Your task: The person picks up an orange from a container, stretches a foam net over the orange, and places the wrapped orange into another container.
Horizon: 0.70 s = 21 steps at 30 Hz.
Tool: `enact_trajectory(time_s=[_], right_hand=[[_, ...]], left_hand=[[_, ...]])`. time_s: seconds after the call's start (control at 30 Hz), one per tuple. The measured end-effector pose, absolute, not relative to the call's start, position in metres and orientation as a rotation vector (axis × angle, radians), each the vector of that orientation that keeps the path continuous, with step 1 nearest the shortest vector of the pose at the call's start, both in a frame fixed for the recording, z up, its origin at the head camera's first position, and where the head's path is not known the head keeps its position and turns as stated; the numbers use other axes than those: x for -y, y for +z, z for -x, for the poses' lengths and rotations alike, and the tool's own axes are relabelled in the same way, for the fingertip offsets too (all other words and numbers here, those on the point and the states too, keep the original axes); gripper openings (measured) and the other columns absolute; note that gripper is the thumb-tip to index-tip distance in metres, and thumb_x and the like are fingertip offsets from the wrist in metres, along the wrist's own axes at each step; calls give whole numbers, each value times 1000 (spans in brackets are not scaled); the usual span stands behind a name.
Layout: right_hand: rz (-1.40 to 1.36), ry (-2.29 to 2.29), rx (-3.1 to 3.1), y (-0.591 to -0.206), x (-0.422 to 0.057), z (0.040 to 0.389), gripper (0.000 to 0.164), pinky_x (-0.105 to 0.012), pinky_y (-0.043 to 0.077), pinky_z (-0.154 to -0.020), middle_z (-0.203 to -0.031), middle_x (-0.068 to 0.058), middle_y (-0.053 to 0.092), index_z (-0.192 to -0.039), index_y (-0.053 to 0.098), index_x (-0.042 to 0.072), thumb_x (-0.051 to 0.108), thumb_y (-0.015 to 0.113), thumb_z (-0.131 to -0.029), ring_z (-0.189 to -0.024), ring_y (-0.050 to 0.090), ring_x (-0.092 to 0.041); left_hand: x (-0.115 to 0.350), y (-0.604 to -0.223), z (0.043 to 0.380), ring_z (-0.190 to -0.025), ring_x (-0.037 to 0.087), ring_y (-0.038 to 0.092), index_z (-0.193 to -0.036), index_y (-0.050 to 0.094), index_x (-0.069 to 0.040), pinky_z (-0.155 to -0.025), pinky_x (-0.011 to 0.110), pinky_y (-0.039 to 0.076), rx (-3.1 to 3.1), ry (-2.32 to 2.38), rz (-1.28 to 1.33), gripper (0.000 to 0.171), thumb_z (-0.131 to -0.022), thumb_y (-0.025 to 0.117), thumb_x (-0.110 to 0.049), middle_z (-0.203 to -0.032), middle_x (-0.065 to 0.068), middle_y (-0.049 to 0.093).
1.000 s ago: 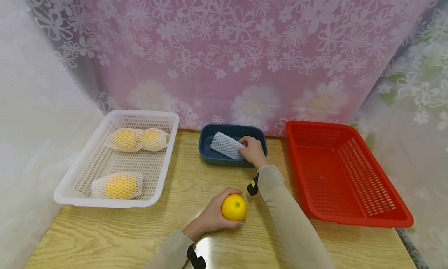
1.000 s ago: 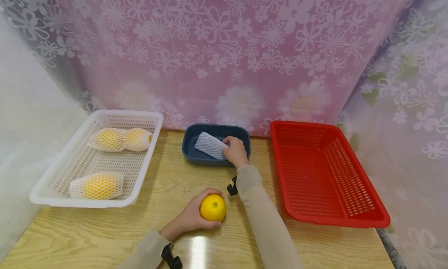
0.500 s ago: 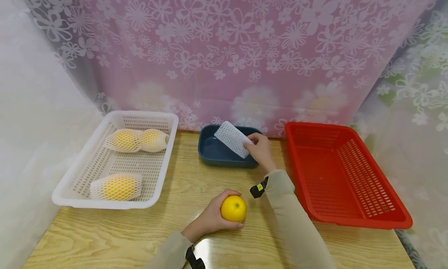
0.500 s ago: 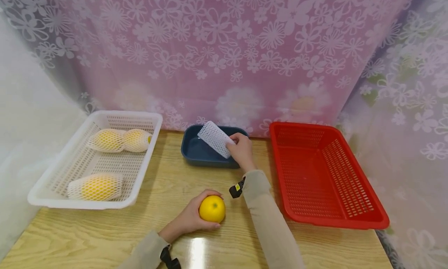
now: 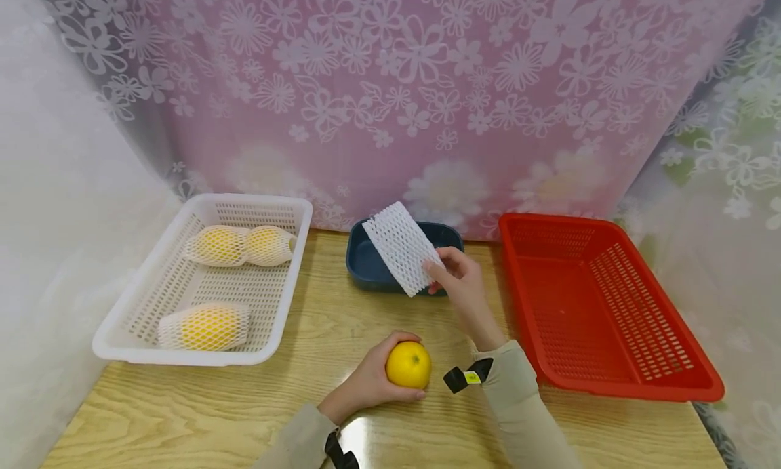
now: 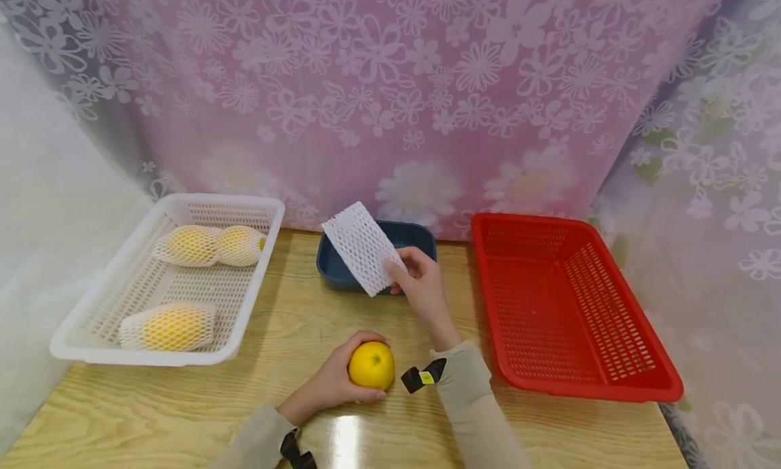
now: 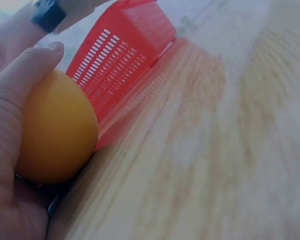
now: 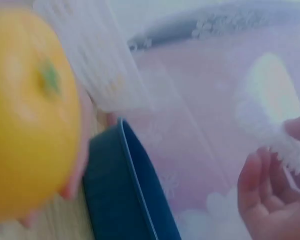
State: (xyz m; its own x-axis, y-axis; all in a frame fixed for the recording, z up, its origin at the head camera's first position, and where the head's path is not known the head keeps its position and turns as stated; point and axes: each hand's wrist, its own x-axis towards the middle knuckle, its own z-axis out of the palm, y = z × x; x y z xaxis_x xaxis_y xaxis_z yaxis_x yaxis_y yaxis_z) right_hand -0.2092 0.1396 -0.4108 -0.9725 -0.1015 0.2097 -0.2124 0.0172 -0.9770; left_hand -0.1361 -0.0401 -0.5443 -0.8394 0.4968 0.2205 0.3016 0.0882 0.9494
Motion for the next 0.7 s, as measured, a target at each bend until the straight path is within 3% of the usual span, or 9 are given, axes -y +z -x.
enact_trajectory(time_s=[0.2, 0.33, 0.5, 0.63, 0.7], right_hand=[[-533, 2260, 2049, -422, -143, 174, 19, -25, 53, -61, -98, -6, 63, -111, 58, -9, 3, 61, -97, -76, 58, -21], [-625, 2330, 2023, -436, -147, 156, 16, -25, 51, -58, -96, -6, 62, -110, 57, -10, 0, 57, -98, -70, 57, -21], [-609, 2456, 1953, -449, -152, 139, 13, -23, 49, -59, -94, -4, 63, -109, 62, -1, -1, 54, -98, -69, 56, -16], [-601, 2525, 1906, -456, -154, 128, 18, -21, 50, -61, -95, -1, 63, -110, 65, 7, -1, 52, -99, -71, 58, -12], [-626, 2535, 1882, -459, -154, 124, 20, -21, 50, -60, -95, -1, 64, -110, 65, 6, -3, 51, -99, -71, 58, -12]], left_hand=[[41, -543, 135, -108, 16, 59, -135, 48, -14, -94, 34, 50, -2203, 1893, -888, 78, -71, 91, -24, -127, -3, 58], [41, -542, 135, -110, 17, 59, -141, 44, -21, -96, 33, 49, -2183, 1899, -894, 84, -71, 91, -24, -129, -3, 57], [42, -541, 135, -108, 17, 59, -147, 37, -29, -93, 32, 49, -2162, 1895, -871, 92, -72, 90, -24, -132, -4, 57], [43, -541, 132, -103, 17, 59, -144, 41, -27, -89, 33, 51, -2138, 1916, -857, 87, -73, 90, -20, -127, -3, 59], [43, -542, 131, -102, 17, 60, -141, 45, -25, -88, 33, 51, -2135, 1926, -852, 81, -73, 89, -19, -124, -3, 61]])
